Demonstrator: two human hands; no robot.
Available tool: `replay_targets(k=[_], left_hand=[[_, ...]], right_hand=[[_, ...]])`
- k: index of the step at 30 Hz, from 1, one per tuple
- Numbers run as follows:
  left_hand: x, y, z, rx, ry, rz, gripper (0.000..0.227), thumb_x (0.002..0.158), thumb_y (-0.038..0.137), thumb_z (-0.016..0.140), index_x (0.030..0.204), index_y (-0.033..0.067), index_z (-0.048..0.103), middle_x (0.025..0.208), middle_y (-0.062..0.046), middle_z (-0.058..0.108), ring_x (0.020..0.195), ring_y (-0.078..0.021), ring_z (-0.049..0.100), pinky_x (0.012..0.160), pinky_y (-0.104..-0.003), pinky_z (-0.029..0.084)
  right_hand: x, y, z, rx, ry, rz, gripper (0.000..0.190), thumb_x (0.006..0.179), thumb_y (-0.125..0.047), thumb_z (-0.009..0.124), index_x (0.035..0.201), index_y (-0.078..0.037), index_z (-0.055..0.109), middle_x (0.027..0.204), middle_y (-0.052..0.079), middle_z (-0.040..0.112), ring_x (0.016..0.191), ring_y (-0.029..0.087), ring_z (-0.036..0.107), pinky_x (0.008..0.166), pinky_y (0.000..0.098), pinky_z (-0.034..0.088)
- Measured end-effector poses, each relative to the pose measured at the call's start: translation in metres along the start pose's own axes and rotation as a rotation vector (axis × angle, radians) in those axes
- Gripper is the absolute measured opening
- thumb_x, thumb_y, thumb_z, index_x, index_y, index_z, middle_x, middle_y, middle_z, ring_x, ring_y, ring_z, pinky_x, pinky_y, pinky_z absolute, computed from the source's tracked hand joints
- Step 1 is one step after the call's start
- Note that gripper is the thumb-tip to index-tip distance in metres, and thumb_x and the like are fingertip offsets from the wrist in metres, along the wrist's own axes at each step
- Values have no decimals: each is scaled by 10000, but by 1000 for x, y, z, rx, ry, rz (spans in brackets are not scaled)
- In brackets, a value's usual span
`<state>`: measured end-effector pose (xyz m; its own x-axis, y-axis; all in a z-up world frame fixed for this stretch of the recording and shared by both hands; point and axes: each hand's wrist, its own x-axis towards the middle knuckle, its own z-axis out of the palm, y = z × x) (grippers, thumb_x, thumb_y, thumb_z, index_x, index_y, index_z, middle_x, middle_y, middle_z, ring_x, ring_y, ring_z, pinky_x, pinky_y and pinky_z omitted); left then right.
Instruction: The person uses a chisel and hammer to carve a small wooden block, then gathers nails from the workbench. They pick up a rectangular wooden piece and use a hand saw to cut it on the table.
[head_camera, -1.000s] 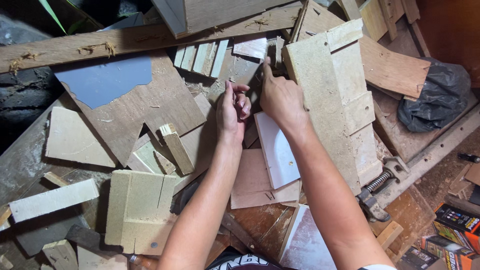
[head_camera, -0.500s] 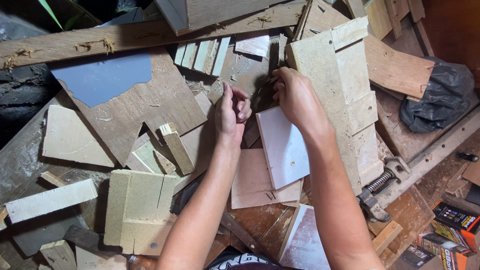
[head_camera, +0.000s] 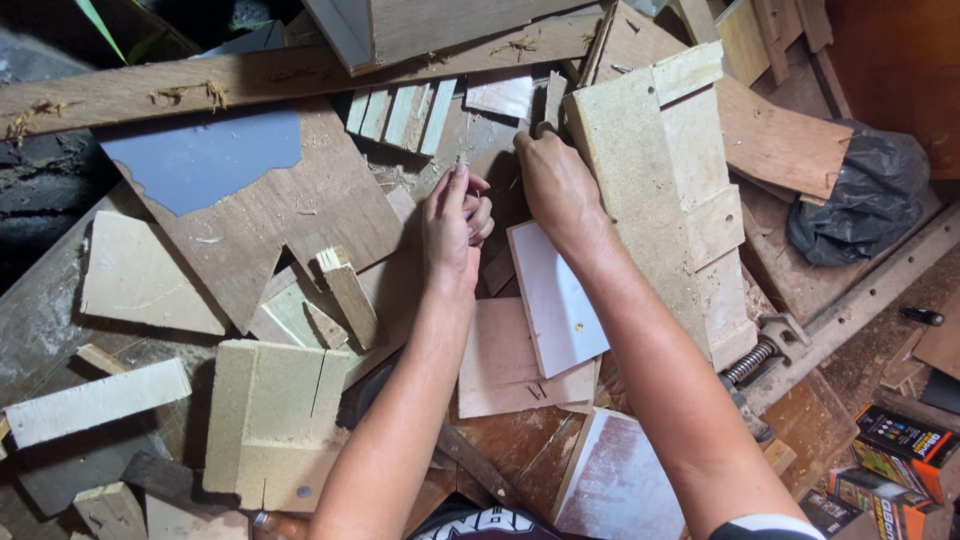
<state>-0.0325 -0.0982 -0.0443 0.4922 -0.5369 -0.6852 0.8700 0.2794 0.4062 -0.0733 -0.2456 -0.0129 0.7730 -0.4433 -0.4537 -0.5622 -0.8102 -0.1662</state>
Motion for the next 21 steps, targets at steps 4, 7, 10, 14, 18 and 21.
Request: replay_targets(k=[4,7,10,14,18,21], left_hand=[[-5,-1,-5,-61,0,14,318,1081,287,528,896,33,576,590,69,287,462,-37,263,421,-241,185],[-11,0,-5,-59,10,48,310,1079,282,527,901,33,572,605,66,301,472,-44,272,431,-248,193],[-15,6,-4,-88,-2,71,313,1083,298,515,896,50,555,601,73,287,471,-39,263,426,-245,188],[-16,16,-9,-111,14,126,314,1095,297,508,902,54,556,618,59,310,490,-48,279,450,-246,203],[-17,23,-23,-198,33,137,311,1104,307,510,915,64,555,652,54,334,510,-50,290,468,-245,207],[-19,26,-27,-208,-22,95,306,1082,349,504,950,82,575,648,52,341,508,-52,294,465,-246,209]], right_hand=[[-1,6,5,-17,68,-91,147,913,83,593,1058,64,613,1015,279,664,890,407,720,703,438,590],[-2,7,6,85,21,-131,191,896,-18,653,1030,99,582,988,293,653,901,442,697,711,457,577],[2,-3,6,123,-28,-168,226,956,-65,645,1038,127,558,1163,379,578,894,463,680,692,448,585],[8,-26,6,397,-79,-239,175,994,-115,638,1020,55,608,1008,261,681,896,386,690,763,441,546],[3,-29,-6,864,-293,-114,208,1045,-197,614,1026,10,621,927,128,718,886,224,680,796,350,555],[-5,-26,-22,1250,-387,-27,190,1053,-202,619,1032,-13,631,900,38,686,859,123,639,796,300,540]])
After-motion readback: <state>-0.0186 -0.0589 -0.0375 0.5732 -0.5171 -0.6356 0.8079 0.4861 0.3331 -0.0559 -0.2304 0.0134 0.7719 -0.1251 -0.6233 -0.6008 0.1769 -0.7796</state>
